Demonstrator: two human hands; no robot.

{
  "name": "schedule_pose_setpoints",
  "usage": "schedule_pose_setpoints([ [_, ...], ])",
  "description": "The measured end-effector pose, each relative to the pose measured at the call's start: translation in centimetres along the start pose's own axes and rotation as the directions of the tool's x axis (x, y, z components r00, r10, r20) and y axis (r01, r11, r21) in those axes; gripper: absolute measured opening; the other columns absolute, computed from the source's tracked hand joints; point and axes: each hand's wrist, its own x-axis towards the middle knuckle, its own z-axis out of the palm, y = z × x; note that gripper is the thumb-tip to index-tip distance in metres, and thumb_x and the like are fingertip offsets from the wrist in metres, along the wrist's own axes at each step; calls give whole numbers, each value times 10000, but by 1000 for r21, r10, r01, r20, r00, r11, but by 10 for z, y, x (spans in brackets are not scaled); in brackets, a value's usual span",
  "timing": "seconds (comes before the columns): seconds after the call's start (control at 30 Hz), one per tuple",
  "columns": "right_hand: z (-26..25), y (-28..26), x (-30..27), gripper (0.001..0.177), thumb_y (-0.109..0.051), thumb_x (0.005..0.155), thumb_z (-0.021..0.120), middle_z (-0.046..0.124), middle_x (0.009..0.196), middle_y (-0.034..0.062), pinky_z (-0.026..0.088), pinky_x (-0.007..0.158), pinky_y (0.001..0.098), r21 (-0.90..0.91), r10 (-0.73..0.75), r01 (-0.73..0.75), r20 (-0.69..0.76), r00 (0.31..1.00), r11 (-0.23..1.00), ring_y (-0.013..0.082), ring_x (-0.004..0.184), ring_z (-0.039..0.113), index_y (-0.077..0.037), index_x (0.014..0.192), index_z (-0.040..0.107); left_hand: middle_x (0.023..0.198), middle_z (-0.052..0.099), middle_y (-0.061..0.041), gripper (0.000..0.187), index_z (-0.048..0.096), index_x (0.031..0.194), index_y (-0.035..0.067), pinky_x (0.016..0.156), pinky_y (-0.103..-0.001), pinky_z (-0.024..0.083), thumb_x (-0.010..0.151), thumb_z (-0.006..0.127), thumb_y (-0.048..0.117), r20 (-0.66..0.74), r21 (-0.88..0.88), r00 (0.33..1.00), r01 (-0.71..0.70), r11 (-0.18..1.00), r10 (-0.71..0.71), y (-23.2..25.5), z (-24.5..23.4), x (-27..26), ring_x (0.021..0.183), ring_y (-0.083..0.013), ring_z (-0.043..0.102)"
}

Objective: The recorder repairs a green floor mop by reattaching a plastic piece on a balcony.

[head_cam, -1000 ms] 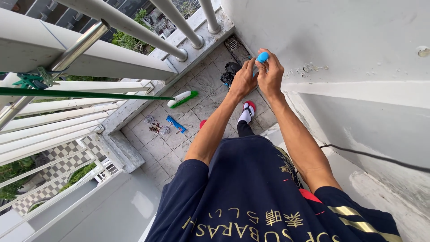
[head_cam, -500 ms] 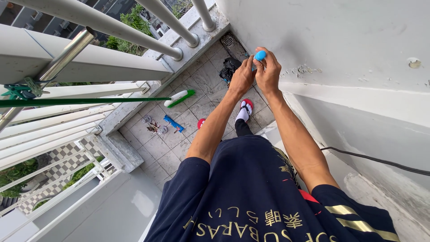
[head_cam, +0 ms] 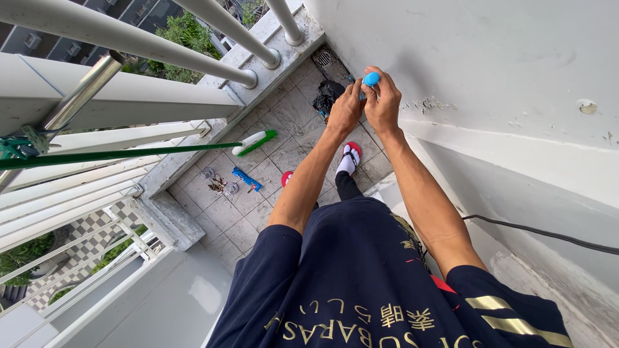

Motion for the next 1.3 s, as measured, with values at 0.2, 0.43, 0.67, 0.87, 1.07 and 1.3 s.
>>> schedule_pose_setpoints([
  [0.2,-4,6,7,315,-70,1042,685,696,1252,191,592,945,383,2,11,-11,-9,1000,1000,316,1173,716,19,1327,584,1191,633,-209,611,415,1457,24,793,-476,584,931,691,166,25,9,1000,3,1000,-3,6,1,9,986,-412,695],
  [0.43,-8,7,9,334,-66,1029,707,687,1267,203,635,967,404,-55,33,-37,-74,997,998,318,1168,713,18,1324,576,1184,654,-210,500,469,1389,68,793,-498,576,934,670,121,28,-29,999,25,999,-24,19,-3,18,983,-435,693],
  [0.67,-13,10,14,316,-57,1027,697,672,1272,204,597,928,390,-74,68,-76,-99,993,994,312,1154,710,31,1313,594,1188,662,-221,486,479,1350,67,772,-493,592,915,683,139,50,-39,998,35,999,-33,25,2,28,958,-441,703],
  [0.87,-16,20,20,290,-29,1040,657,689,1271,204,633,952,392,-64,82,-90,-127,988,994,312,1141,723,25,1318,591,1222,665,-232,509,487,1344,56,772,-496,587,908,717,183,32,-37,999,43,998,-41,28,13,37,957,-443,700],
  [1.07,-20,25,30,290,-20,1028,653,707,1242,202,622,912,379,-64,129,-139,-140,982,988,303,1080,736,16,1308,588,1220,678,-222,514,501,1350,61,799,-506,580,898,716,179,9,-30,999,50,998,-50,26,25,48,998,-441,699],
  [1.3,-21,34,35,310,8,1021,653,717,1235,210,608,925,404,-99,93,-111,-171,981,989,329,1099,740,19,1323,585,1223,676,-226,491,497,1348,51,790,-510,575,918,694,184,32,-23,997,74,997,-73,31,26,56,984,-445,697],
])
